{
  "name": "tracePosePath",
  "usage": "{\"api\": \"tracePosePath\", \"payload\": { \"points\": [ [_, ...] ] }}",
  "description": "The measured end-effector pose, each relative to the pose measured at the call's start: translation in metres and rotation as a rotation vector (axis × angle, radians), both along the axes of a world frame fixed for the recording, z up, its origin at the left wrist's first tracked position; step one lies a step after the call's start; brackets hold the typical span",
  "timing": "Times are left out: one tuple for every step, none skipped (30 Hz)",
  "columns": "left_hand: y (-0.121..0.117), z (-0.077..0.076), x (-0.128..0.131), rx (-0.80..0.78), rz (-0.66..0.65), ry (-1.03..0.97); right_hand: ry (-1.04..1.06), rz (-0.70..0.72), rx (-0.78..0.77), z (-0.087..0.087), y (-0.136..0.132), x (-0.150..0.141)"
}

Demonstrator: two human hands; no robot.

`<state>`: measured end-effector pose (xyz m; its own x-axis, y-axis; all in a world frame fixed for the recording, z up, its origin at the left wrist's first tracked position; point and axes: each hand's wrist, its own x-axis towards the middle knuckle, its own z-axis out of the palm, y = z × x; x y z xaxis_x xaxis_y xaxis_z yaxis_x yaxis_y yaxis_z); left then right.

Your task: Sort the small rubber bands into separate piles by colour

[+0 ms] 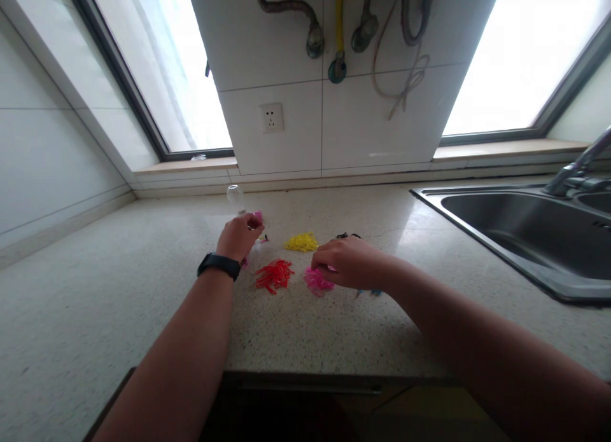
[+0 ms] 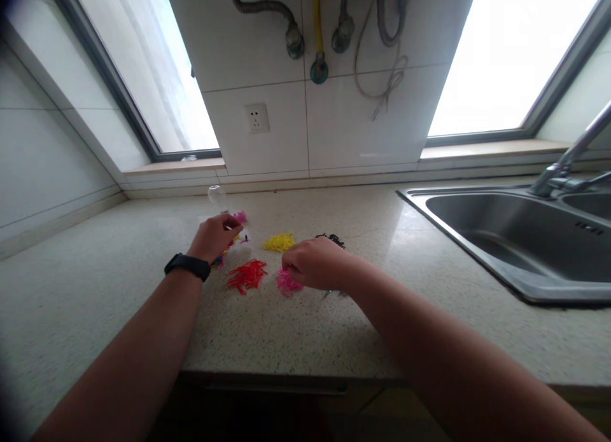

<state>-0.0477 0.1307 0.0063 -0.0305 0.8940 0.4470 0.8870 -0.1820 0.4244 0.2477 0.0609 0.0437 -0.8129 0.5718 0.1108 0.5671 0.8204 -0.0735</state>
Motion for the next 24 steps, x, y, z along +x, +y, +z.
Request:
{"api": "tracePosePath", "payload": {
  "points": [
    [-0.0003, 0.0002, 0.0005, -0.003, -0.004, -0.001, -0.004, 0.002, -0.001, -0.0003, 0.0001, 0.0001],
    [-0.0004, 0.0003, 0.0009, -0.005, -0.009, -0.002, -0.007, 0.002, -0.001, -0.0007, 0.0002, 0.0001],
    [-0.0005, 0.0002, 0.0013, -0.006, -0.014, -0.002, -0.009, 0.002, 0.000, -0.0011, 0.0004, 0.0001],
    [-0.0005, 0.0000, 0.0014, -0.007, -0.019, -0.003, -0.011, 0.002, 0.002, -0.0015, 0.0006, 0.0000],
    [-0.0004, -0.0003, 0.0015, -0.006, -0.023, -0.006, -0.012, 0.002, 0.004, -0.0018, 0.0008, 0.0000],
    [-0.0001, -0.0008, 0.0014, -0.003, -0.026, -0.011, -0.011, 0.002, 0.008, -0.0021, 0.0010, -0.0001],
    [0.0002, -0.0012, 0.0012, -0.002, -0.029, -0.015, -0.011, 0.002, 0.009, -0.0021, 0.0012, -0.0002],
    [0.0005, -0.0016, 0.0010, 0.000, -0.031, -0.020, -0.012, 0.003, 0.008, -0.0021, 0.0014, -0.0002],
    [0.0009, -0.0020, 0.0008, 0.001, -0.032, -0.024, -0.013, 0.004, 0.003, -0.0020, 0.0014, -0.0003],
    [0.0012, -0.0022, 0.0007, 0.000, -0.034, -0.026, -0.012, 0.004, -0.001, -0.0017, 0.0014, -0.0004],
    [0.0014, -0.0024, 0.0007, -0.002, -0.035, -0.026, -0.012, 0.004, -0.005, -0.0015, 0.0013, -0.0004],
    [0.0015, -0.0024, 0.0008, -0.003, -0.036, -0.024, -0.012, 0.005, -0.008, -0.0012, 0.0010, -0.0005],
    [0.0015, -0.0023, 0.0010, -0.004, -0.038, -0.022, -0.012, 0.005, -0.007, -0.0010, 0.0008, -0.0006],
    [0.0014, -0.0022, 0.0013, -0.004, -0.041, -0.022, -0.013, 0.005, -0.004, -0.0008, 0.0005, -0.0007],
    [0.0012, -0.0021, 0.0016, -0.004, -0.047, -0.022, -0.016, 0.004, -0.001, -0.0006, 0.0003, -0.0007],
    [0.0010, -0.0019, 0.0019, -0.001, -0.050, -0.024, -0.020, 0.003, 0.002, -0.0004, 0.0002, -0.0008],
    [0.0008, -0.0018, 0.0021, 0.001, -0.052, -0.026, -0.024, 0.003, 0.004, -0.0003, 0.0002, -0.0008],
    [0.0005, -0.0016, 0.0024, 0.000, -0.054, -0.027, -0.026, 0.006, 0.006, -0.0003, 0.0003, -0.0008],
    [0.0003, -0.0014, 0.0026, -0.002, -0.055, -0.025, -0.029, 0.011, 0.006, -0.0003, 0.0005, -0.0008],
    [0.0002, -0.0012, 0.0028, -0.004, -0.054, -0.022, -0.030, 0.015, 0.006, -0.0004, 0.0007, -0.0008],
    [0.0001, -0.0010, 0.0029, -0.007, -0.055, -0.017, -0.031, 0.019, 0.008, -0.0006, 0.0010, -0.0007],
    [0.0000, -0.0009, 0.0031, -0.010, -0.057, -0.014, -0.032, 0.022, 0.010, -0.0008, 0.0013, -0.0007],
    [0.0000, -0.0009, 0.0032, -0.014, -0.061, -0.013, -0.032, 0.022, 0.011, -0.0010, 0.0014, -0.0007],
    [0.0001, -0.0009, 0.0033, -0.016, -0.064, -0.014, -0.033, 0.021, 0.011, -0.0013, 0.0015, -0.0007]
  ]
}}
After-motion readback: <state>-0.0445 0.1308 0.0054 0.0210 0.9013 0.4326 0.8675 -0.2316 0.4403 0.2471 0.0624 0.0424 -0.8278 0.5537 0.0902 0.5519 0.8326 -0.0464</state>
